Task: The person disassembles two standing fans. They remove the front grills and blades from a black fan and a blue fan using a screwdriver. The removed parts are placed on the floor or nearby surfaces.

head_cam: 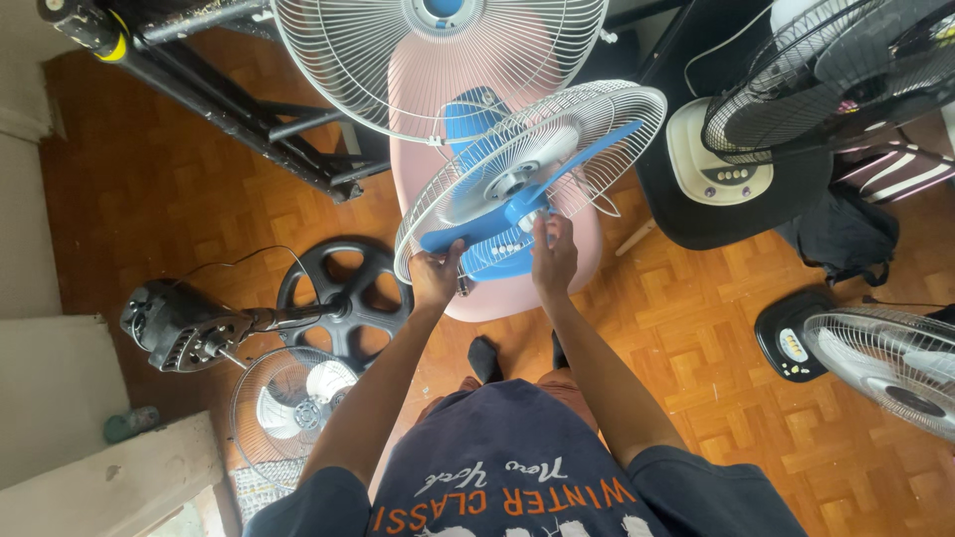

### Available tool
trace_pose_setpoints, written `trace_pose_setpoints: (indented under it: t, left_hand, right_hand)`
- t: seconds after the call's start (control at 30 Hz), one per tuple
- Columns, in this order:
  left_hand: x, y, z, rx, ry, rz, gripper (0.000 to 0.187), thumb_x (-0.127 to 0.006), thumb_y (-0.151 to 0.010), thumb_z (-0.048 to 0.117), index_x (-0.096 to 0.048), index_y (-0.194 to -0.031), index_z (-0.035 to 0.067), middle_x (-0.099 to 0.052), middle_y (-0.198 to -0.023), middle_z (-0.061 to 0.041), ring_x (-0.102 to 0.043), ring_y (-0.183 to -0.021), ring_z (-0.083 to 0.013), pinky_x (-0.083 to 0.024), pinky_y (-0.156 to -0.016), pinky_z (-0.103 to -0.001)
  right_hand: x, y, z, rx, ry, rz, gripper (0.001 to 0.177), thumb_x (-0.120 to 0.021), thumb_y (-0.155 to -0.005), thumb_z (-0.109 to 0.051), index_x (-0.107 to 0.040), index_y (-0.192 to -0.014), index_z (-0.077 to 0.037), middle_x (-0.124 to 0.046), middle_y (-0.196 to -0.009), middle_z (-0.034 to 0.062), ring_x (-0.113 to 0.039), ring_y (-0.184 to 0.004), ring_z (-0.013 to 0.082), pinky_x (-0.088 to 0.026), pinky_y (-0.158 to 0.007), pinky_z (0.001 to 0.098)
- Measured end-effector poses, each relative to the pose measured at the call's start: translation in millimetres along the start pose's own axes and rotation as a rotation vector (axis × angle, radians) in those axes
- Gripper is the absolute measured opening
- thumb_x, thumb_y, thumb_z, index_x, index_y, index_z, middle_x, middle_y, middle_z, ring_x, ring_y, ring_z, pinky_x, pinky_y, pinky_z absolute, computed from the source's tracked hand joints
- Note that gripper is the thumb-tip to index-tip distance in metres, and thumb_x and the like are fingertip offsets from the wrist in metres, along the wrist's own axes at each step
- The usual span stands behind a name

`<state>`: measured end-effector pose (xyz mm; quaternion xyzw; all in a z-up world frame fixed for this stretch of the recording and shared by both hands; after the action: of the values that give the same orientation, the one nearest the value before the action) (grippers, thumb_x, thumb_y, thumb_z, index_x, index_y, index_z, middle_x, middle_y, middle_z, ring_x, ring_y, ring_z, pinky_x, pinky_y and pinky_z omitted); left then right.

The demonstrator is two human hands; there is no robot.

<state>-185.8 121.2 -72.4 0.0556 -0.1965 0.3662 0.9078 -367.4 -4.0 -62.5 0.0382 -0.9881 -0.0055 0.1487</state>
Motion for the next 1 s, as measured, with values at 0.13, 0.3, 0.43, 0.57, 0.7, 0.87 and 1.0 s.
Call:
trace_pose_setpoints:
  t: [0.13, 0.3, 0.43, 0.57, 0.7, 0.87, 1.0]
  left_hand:
    - [0.7, -1.4, 0.8, 0.007, -0.025, -0.001, 0.028, -0.074, -0.091, 0.026, -0.08, -0.093, -0.001, -0.078, -0.081, -0.017, -0.078, -0.071, -0.0255, -0.057, -0.069, -0.034]
    - [1.2, -2.8, -0.4, 0.018, -0.066, 0.001, 0.03, -0.075, -0.091, 0.029, -0.08, -0.09, -0.001, -0.076, -0.077, -0.018, -0.077, -0.069, -0.0263, -0.057, -0.068, -0.035]
    - [1.0, -2.7, -0.2, 0.012, -0.061, -0.006, 0.029, -0.074, -0.091, 0.029, -0.081, -0.091, 0.001, -0.076, -0.077, -0.018, -0.077, -0.068, -0.0266, -0.057, -0.068, -0.035]
    - [2.8, -1.9, 0.4, -0.002, -0.06, 0.001, 0.029, -0.074, -0.091, 0.029, -0.081, -0.092, 0.002, -0.077, -0.078, -0.017, -0.077, -0.07, -0.0271, -0.057, -0.068, -0.035]
    - [-0.1, -2.0, 0.6, 0.012, -0.078, -0.005, 0.028, -0.075, -0.091, 0.03, -0.082, -0.092, 0.002, -0.077, -0.079, -0.017, -0.077, -0.07, -0.0274, -0.057, -0.069, -0.036]
    - [-0.4, 0.0, 1.1, -0.049, -0.048, 0.013, 0.028, -0.074, -0.092, 0.028, -0.081, -0.092, 0.002, -0.078, -0.082, -0.016, -0.077, -0.073, -0.0272, -0.056, -0.069, -0.035]
    - [-0.2, -1.0, 1.6, -0.023, -0.045, 0.016, 0.028, -0.075, -0.09, 0.027, -0.079, -0.092, 0.0, -0.077, -0.08, -0.017, -0.077, -0.071, -0.0281, -0.056, -0.068, -0.036]
  right_hand:
    - [4.6, 8.1, -16.2, 0.241, 0.035, 0.045, 0.059, -0.076, -0.083, -0.034, -0.056, -0.128, -0.003, -0.067, -0.114, 0.0072, -0.066, -0.08, 0.0181, -0.055, -0.068, 0.034]
    - [-0.3, 3.1, -2.8, 0.121, 0.17, 0.029, 0.044, -0.078, -0.087, -0.036, -0.063, -0.117, -0.007, -0.074, -0.1, 0.0033, -0.068, -0.076, 0.0175, -0.054, -0.069, 0.0347]
    - [-1.3, -6.9, 12.0, 0.062, 0.238, 0.02, 0.035, -0.068, -0.098, -0.043, -0.066, -0.108, -0.009, -0.075, -0.095, 0.0034, -0.07, -0.075, 0.0171, -0.053, -0.068, 0.0336]
    - [-0.1, -12.3, 17.5, -0.278, 0.155, -0.182, 0.042, -0.051, -0.106, -0.049, -0.068, -0.106, -0.01, -0.076, -0.09, 0.0043, -0.07, -0.067, 0.021, -0.054, -0.069, 0.0344]
    - [10.5, 2.4, -12.3, 0.2, 0.169, -0.022, 0.045, -0.069, -0.095, -0.044, -0.06, -0.12, -0.007, -0.07, -0.107, 0.0078, -0.068, -0.074, 0.0221, -0.054, -0.069, 0.0359]
    - [5.0, 5.5, -7.5, 0.19, 0.257, -0.022, 0.05, -0.071, -0.092, -0.043, -0.057, -0.126, -0.01, -0.069, -0.111, 0.0044, -0.068, -0.079, 0.0205, -0.052, -0.072, 0.0366]
    - [0.0, -4.2, 19.8, 0.056, 0.296, -0.055, 0.044, -0.063, -0.098, -0.048, -0.06, -0.121, -0.011, -0.072, -0.103, 0.0034, -0.068, -0.079, 0.0224, -0.052, -0.073, 0.0383]
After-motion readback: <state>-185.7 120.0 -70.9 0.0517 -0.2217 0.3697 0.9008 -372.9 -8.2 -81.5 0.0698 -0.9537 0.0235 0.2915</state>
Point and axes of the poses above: each hand's wrist, its own y-axis away from the middle knuckle, its own x-axis out of the back of the hand, z = x × y, the point moved 3 cm from there along -y, towards the middle knuckle
